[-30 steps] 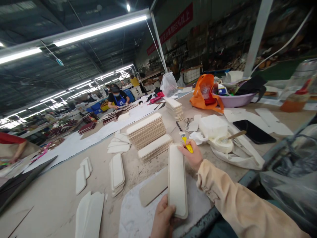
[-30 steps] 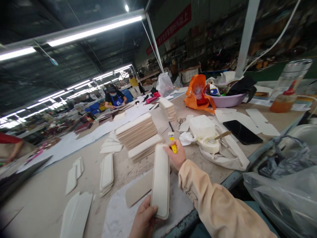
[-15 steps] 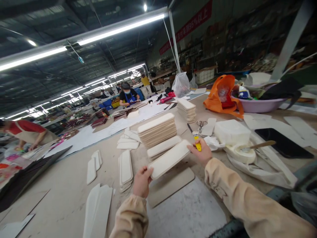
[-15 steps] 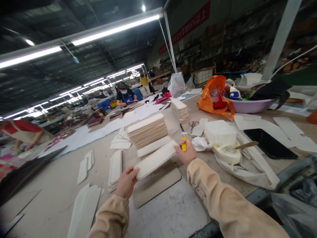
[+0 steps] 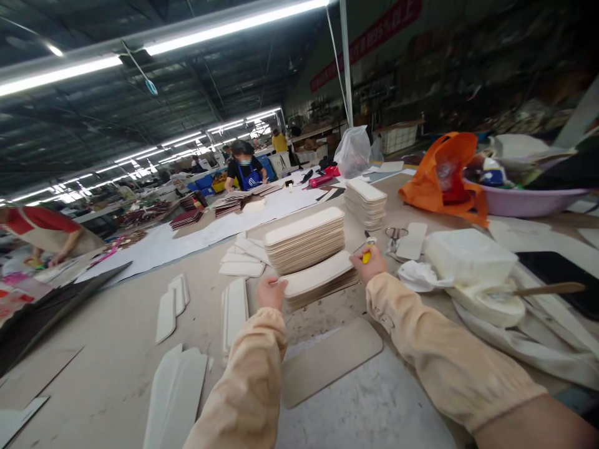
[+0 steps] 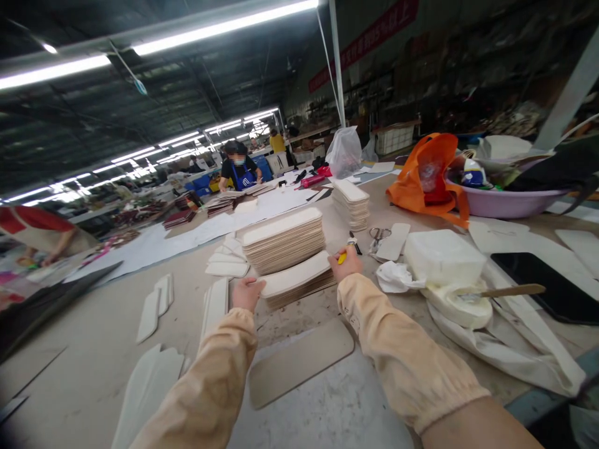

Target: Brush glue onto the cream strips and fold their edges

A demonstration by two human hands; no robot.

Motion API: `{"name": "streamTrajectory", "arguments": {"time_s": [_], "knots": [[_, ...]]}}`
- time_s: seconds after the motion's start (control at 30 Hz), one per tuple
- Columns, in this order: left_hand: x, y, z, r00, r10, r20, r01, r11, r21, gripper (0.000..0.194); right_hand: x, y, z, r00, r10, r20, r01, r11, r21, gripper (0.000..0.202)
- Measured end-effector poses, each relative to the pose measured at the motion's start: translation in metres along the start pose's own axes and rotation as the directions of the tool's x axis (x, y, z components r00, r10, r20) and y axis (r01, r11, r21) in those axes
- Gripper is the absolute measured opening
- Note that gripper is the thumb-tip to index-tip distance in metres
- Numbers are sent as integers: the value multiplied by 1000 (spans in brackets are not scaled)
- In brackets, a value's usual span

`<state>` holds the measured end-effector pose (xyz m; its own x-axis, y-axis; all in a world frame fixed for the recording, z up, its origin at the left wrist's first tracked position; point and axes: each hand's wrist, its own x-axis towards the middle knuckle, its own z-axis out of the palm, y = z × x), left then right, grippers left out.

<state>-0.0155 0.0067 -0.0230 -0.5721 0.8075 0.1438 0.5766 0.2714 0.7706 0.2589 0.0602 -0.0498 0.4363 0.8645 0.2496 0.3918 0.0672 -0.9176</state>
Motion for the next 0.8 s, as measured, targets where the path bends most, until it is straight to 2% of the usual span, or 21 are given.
{"name": "streamTrajectory", "arguments": {"time_s": [0.17, 0.3, 0.37, 0.47, 0.53, 0.6, 0.7, 0.8], "knots": [[0, 6, 4, 1000, -10, 25, 8, 997, 72, 25, -3, 2, -1, 999, -37, 12, 38, 998, -41, 25], [-14, -1, -1, 997, 52, 50, -56, 996, 73, 26, -13, -1, -23, 998, -46, 44, 51, 991, -121, 26], [-34, -13, -12, 990, 112, 84, -116, 992, 42, 30, -24, -3, -43, 994, -100, 50, 107, 981, -160, 26], [-79, -41, -42, 966, 216, 145, -214, 976, -26, 31, -50, -8, -80, 973, -204, 111, 218, 966, -136, 31], [-113, -64, -64, 949, 271, 158, -266, 962, -55, 27, -73, -13, -101, 953, -226, 202, 235, 972, -18, 32], [-144, -86, -82, 931, 336, 141, -331, 942, -60, 24, -99, -21, -114, 931, -220, 291, 190, 973, 129, 31], [-176, -110, -97, 858, 496, 137, -499, 867, -14, 20, -135, -36, -116, 889, -177, 422, 58, 958, 279, 30], [-190, -119, -99, 784, 592, 189, -605, 796, 19, 17, -164, -47, -100, 831, -122, 543, -66, 947, 314, 30]]}}
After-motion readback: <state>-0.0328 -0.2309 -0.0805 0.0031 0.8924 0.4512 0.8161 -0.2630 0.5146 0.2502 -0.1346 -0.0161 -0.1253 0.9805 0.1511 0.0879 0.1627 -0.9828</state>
